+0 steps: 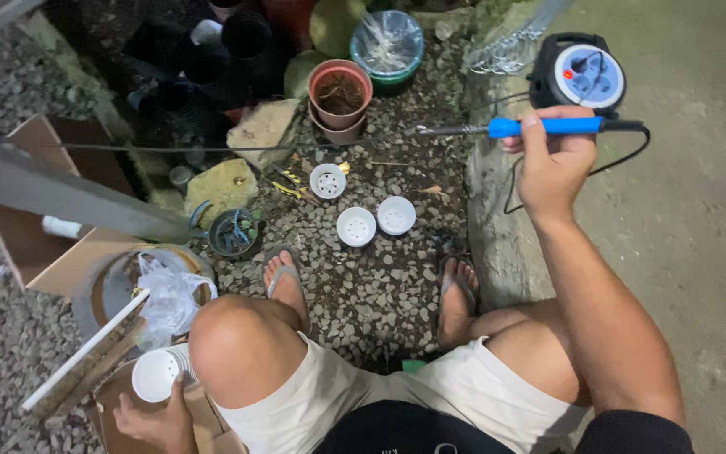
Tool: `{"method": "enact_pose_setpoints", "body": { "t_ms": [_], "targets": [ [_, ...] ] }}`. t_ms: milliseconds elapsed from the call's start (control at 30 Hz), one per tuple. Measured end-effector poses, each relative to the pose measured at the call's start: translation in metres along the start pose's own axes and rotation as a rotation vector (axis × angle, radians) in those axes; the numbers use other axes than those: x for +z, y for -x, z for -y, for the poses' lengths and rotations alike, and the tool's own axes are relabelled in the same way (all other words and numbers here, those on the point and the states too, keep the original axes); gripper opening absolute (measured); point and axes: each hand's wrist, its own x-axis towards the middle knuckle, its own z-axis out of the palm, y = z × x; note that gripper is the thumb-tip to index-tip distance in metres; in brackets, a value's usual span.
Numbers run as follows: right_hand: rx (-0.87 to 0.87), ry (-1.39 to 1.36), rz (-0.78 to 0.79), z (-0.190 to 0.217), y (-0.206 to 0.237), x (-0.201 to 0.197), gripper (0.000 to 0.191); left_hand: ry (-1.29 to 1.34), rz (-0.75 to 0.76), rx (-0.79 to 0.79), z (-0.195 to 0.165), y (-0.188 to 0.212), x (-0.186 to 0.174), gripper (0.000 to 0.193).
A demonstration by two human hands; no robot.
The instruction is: The person uses a soldering iron to melt holes into the sides of white plastic cups. They hold the cup in one hand and the soldering iron in the other, repeatedly pressing the hot tip against the plastic to create drainage holes.
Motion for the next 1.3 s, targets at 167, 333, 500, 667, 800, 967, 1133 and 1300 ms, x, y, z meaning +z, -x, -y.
{"method": "enact_pose_setpoints", "body": {
  "t_ms": [167, 333, 500, 667, 800, 967, 1133, 1300],
  "targets": [
    [0.036, -0.037, -0.034, 0.003, 0.003, 0.005, 0.017, 0.249, -0.029, -0.014, 0.002, -0.004, 0.004, 0.092],
    [0.037, -0.043, -0.028, 0.009, 0.005, 0.021, 0.016, 0.949, 0.271, -0.037, -0.051, -0.078, 0.002, 0.042],
    [0.031, -0.047, -0.028, 0.017, 0.005, 0.033, 0.016, 0.765, 0.497, 0.63, -0.201, -0.14, -0.003, 0.039],
    [0.003, -0.062, -0.056, 0.023, 0.008, 0.031, 0.016, 0.53, 0.858, 1.163, -0.345, -0.104, 0.079, 0.037],
    [-0.023, -0.031, -0.069, 0.029, 0.012, 0.023, 0.016, -0.036, 1.098, 1.264, -0.399, -0.038, 0.152, 0.026],
    [-0.048, 0.048, -0.118, 0.038, 0.015, 0.018, 0.013, -0.042, 1.158, 1.013, -0.427, 0.009, 0.19, 0.037],
    [-0.048, 0.092, -0.127, 0.041, 0.013, 0.025, 0.015, -0.082, 1.082, 0.895, -0.434, 0.018, 0.202, 0.021],
    [-0.101, 0.088, -0.073, 0.038, 0.004, 0.03, 0.015, -0.009, 1.07, 0.767, -0.438, 0.019, 0.213, 0.021]
  ]
}}
